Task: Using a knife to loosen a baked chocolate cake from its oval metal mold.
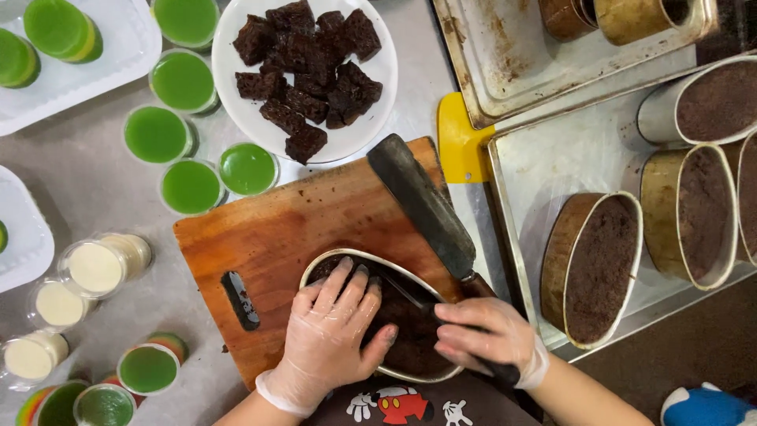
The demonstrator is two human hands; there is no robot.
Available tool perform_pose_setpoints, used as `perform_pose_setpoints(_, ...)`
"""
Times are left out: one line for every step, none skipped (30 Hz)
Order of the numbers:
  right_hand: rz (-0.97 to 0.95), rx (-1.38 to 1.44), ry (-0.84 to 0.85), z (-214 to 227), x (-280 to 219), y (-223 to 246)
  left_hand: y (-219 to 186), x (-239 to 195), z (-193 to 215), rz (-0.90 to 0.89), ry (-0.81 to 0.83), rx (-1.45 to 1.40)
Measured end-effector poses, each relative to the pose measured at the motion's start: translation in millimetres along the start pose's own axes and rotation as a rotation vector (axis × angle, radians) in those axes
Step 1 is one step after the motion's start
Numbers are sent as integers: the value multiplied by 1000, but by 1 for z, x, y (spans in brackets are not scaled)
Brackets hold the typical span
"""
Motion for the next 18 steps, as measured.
perform_pose_setpoints(0, 0, 4, 0, -3, -4, -1, -1, 0, 2, -1, -3)
perform_pose_setpoints(-69, 52, -9, 0, -6, -14, 1, -1, -1, 11, 10, -10)
perform_pose_setpoints(-139, 104, -22, 0, -8, -23, 1, -1, -1, 20, 22, -18)
perform_pose_setpoints(-138, 104, -21, 0, -10, -27, 1, -1, -1, 21, 21, -18)
perform_pose_setpoints(-242, 260, -52, 0, -13, -38, 1, -2, -1, 25, 13, -15)
perform_pose_setpoints(-347, 416, -84, -2, -18, -49, 0, -2, 0, 27, 6, -12)
perform_pose_setpoints(-347, 416, -85, -1, -18, -50, -1, -1, -1, 26, 6, -12)
perform_pose_setpoints(-401, 481, -91, -3, -19, -55, 0, -1, 0, 38, -2, -11)
perform_pose_setpoints(-455, 547, -97, -5, -20, -59, 0, -2, 1, 50, -11, -10)
perform_pose_setpoints(-454, 546, -99, -6, -21, -60, -1, -2, 1, 48, -11, -8)
perform_pose_setpoints(-451, 642, -128, -7, -23, -62, -1, -2, 1, 51, -11, -9)
perform_pose_setpoints(-447, 738, -157, -9, -24, -64, -1, -2, 2, 55, -11, -9)
perform_pose_setpoints(-446, 737, -159, -5, -23, -60, -2, -1, 2, 53, -12, -7)
perform_pose_setpoints(-433, 633, -130, -1, -20, -55, -3, -1, 3, 55, -19, -1)
perform_pose_setpoints(-420, 529, -101, 3, -16, -50, -3, -1, 4, 57, -26, 5)
perform_pose_setpoints(-414, 528, -103, 8, -14, -44, -2, -2, 3, 56, -30, 11)
perform_pose_setpoints(-294, 396, -60, 13, -9, -31, -1, -3, 2, 48, -44, -5)
perform_pose_setpoints(-177, 266, -11, 18, -5, -17, -2, -4, 1, 45, -57, -24)
Point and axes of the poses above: each hand's wrist, its own x-axis towards the middle knuckle, its own z-axis out of the back of the hand, y = z × x, the point moved 6 cm from there along x, towards the middle knuckle, and after that the axes turned 10 degrees about y, right-handed, at the moved point
